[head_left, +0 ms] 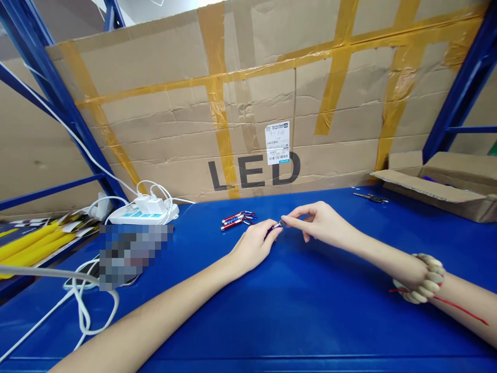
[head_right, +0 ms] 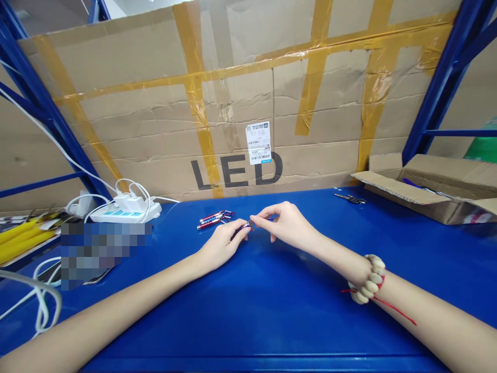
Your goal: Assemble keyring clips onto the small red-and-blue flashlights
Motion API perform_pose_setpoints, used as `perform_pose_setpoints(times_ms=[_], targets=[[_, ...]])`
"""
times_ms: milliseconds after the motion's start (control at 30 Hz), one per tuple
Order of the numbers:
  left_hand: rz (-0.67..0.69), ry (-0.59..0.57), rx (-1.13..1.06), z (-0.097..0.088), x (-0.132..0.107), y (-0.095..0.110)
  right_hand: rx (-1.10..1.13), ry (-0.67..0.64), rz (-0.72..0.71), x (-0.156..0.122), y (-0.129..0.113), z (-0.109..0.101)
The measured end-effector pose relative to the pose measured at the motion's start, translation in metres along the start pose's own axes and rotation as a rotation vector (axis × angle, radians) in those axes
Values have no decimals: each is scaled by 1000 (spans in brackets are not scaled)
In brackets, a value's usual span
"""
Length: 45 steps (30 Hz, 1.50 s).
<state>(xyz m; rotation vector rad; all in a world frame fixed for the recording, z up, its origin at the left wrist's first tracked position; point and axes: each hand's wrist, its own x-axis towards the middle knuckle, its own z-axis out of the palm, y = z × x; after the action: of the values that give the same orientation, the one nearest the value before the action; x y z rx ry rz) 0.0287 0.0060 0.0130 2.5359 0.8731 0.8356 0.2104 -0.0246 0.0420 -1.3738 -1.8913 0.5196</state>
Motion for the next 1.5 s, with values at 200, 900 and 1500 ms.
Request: perform_pose_setpoints(times_ms=[200,900,1500], targets=[[-114,52,-54,1,0,-2,-455,191,-78,3,10,-16],[-233,46,-78,4,0,-7,-523,-112,-165,-3,7,11],[-31,-6,-193,6,1,-13,-386,-72,-339,-3,14,17]])
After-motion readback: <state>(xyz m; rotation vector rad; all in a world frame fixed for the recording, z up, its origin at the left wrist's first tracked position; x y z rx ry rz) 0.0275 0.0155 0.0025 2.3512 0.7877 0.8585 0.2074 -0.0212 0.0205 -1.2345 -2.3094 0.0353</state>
